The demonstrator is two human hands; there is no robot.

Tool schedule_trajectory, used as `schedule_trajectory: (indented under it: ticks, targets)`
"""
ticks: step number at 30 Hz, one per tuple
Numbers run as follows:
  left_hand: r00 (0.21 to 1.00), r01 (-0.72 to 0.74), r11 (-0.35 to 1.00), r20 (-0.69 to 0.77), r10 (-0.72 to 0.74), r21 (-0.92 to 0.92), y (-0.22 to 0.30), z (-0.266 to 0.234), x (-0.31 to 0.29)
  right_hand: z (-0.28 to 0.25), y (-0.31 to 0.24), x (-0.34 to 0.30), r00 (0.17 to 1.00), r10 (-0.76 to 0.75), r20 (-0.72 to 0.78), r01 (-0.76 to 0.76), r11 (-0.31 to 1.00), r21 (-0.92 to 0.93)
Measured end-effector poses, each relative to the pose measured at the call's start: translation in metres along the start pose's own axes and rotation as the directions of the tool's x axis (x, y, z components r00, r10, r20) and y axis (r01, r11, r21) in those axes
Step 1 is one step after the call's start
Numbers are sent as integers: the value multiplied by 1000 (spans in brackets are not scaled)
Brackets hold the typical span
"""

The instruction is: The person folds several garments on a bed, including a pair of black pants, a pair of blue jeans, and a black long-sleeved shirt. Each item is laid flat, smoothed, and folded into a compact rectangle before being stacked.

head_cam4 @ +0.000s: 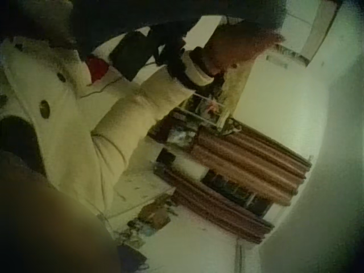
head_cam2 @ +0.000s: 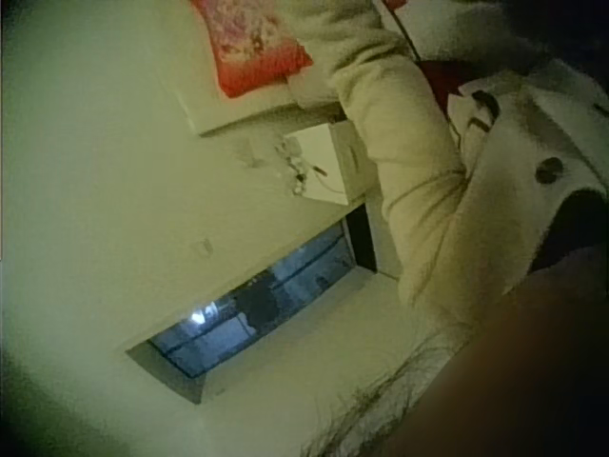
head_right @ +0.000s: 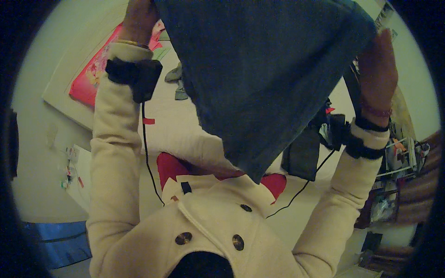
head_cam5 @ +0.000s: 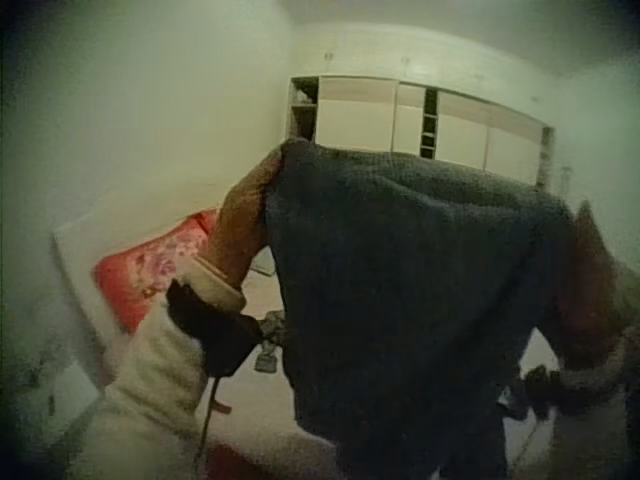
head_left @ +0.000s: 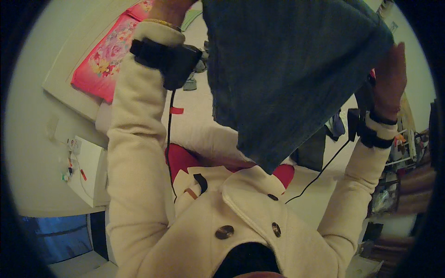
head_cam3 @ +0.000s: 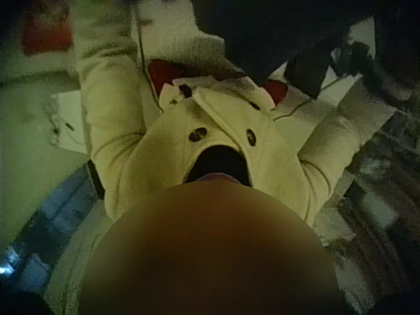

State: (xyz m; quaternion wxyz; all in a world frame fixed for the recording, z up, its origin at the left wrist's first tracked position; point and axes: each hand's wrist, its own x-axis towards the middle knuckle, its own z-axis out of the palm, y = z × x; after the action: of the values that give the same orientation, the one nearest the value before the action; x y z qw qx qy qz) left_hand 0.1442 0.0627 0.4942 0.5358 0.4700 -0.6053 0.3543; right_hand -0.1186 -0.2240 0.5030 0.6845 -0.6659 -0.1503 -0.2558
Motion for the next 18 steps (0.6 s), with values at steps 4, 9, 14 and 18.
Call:
schedule_trajectory:
  ticks: [4, 9, 14, 18]
  targets:
    - [863, 487, 398, 358, -357, -777, -5, -9, 13, 12, 0, 2, 902, -209, -377, -9, 865, -502]
    - [948, -117, 870, 315, -46, 479, -23, -10, -16, 31, 24, 9, 998, 51, -47, -45, 992, 122]
    - [942, 312, 948, 113, -317, 57, -51, 3, -45, 26, 45, 34, 986, 157, 60, -168, 919, 355]
    - [492, 687, 501, -171, -854, -527, -47, 9, -74, 24, 51, 50, 992, 34, 121, -62, 971, 229]
